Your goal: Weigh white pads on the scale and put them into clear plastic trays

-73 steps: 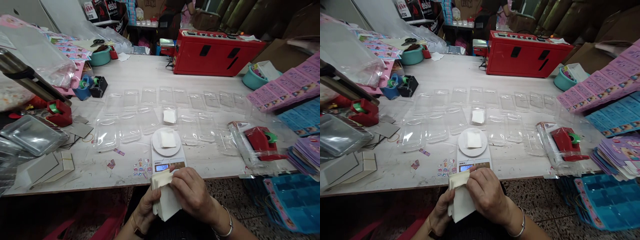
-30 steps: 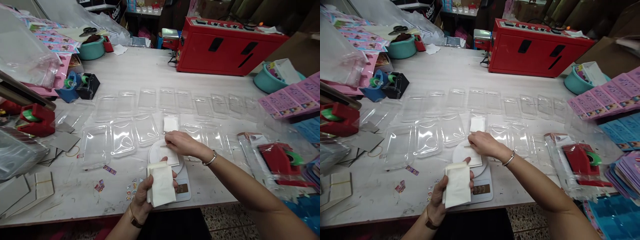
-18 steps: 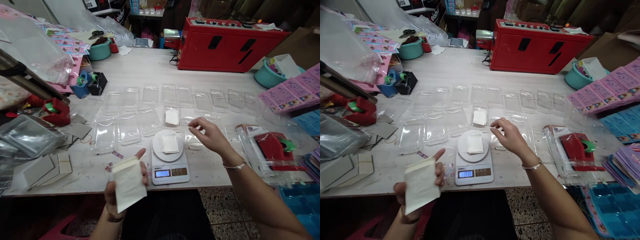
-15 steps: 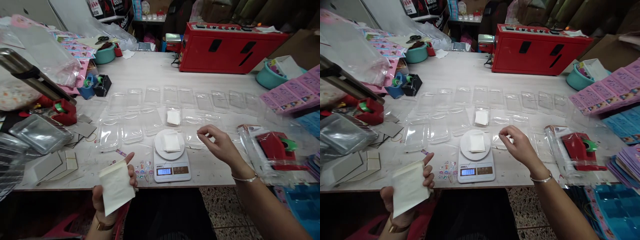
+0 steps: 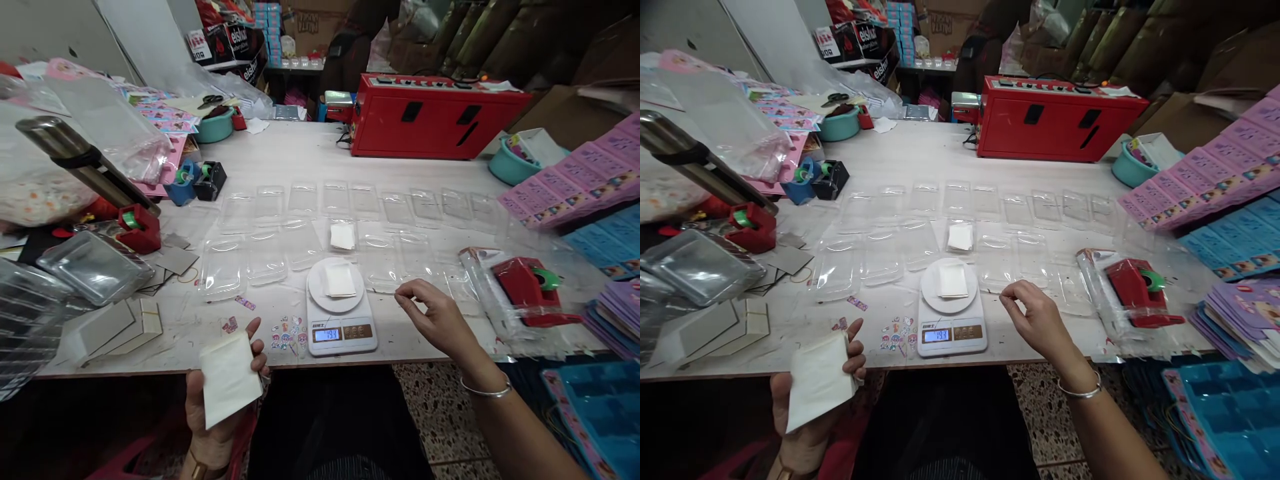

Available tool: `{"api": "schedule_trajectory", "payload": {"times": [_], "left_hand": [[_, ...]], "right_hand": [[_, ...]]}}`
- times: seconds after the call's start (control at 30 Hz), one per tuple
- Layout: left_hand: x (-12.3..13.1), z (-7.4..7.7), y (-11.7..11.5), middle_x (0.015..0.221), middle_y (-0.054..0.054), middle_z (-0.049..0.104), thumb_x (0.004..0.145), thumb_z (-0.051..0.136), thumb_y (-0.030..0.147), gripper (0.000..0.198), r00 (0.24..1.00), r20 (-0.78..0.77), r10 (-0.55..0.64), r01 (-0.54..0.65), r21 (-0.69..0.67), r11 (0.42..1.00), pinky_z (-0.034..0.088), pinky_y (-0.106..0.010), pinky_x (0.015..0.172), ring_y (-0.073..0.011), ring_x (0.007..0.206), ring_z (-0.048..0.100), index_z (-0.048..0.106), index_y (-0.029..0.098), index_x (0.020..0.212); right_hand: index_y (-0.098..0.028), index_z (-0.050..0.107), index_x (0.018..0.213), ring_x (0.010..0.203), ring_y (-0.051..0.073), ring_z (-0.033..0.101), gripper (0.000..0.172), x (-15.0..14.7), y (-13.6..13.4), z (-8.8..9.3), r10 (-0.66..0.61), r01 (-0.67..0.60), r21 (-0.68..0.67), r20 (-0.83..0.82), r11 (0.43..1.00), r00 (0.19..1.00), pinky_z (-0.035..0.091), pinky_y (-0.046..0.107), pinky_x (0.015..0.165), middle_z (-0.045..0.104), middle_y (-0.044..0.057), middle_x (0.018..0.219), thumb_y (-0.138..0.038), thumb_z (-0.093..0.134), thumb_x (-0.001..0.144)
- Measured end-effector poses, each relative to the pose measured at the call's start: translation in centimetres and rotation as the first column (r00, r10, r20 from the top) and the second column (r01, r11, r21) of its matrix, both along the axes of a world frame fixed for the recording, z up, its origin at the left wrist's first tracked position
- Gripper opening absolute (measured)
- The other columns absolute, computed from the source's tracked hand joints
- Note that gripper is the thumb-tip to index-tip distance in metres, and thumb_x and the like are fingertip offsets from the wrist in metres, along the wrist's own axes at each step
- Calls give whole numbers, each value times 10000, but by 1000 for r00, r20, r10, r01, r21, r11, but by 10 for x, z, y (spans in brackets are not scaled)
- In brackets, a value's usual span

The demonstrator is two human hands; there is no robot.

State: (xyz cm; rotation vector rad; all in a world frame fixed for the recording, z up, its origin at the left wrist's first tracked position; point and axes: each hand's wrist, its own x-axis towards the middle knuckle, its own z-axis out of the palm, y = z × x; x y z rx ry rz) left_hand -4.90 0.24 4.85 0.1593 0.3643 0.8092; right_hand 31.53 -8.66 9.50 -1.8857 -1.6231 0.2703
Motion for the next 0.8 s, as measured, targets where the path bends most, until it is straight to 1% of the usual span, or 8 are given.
{"api": "schedule_trajectory", "payload": {"times": [0.1,0.23,0.3,0.37,0.5,0.57,0.7,0.8], "left_hand": [[6,0,-2,1017,-87,656,596,830,343,1311,999,26,-48,48,-8,999,536,-356,863,-203,859,633,-77,139,1520],[13,-8,-6,1133,-108,655,682,778,345,1262,986,126,-113,111,21,994,468,-393,1003,-258,1073,626,-160,147,1503],[17,-13,-7,1176,-119,653,725,741,372,1214,975,182,-124,120,32,992,435,-399,1042,-263,1112,616,-163,142,1503],[20,-14,-9,1191,-121,652,747,723,378,1149,966,212,-151,148,30,989,409,-391,1065,-249,1108,617,-92,144,1521],[27,-12,-10,1178,-118,655,767,714,382,900,958,236,-164,160,36,986,412,-377,1058,-226,1066,620,253,126,1497],[33,-10,-11,1187,-120,654,777,710,376,801,957,229,-180,176,35,984,421,-363,1048,-220,1066,620,366,111,1449],[43,-9,-13,1182,-116,658,790,702,378,727,950,218,-224,222,33,974,433,-371,1032,-217,1043,628,432,125,1416],[48,-8,-12,1145,-108,662,771,720,378,731,946,202,-255,256,22,966,439,-357,1015,-200,993,633,451,124,1401]], "right_hand": [[-225,592,861,810,208,601,156,-11,9,-2,59,-60,22,45,998,997,481,354,726,642,53,832,-270,478,956],[-220,642,885,836,229,602,189,-26,29,-8,141,-146,16,178,989,974,484,381,752,669,83,874,-247,470,959],[-212,656,897,846,237,599,191,-31,40,-11,187,-190,-12,234,982,954,481,386,752,677,94,899,-252,479,958],[-202,660,902,851,242,594,183,-35,49,-12,227,-223,-48,272,974,935,475,381,741,679,102,921,-258,494,955],[-197,656,882,832,233,581,201,-42,54,-11,251,-242,-67,272,968,929,454,359,720,671,100,906,-249,479,962],[-195,651,870,812,221,572,232,-44,54,-11,242,-236,-57,251,970,937,447,349,718,665,91,880,-238,447,973],[-162,641,1008,877,247,564,204,-37,67,-12,160,-127,-139,259,982,952,450,363,732,656,107,965,-245,461,962],[-173,576,1212,1014,281,536,307,-26,95,-10,174,-113,-247,242,962,955,458,395,809,619,118,1113,-281,531,928]]}}
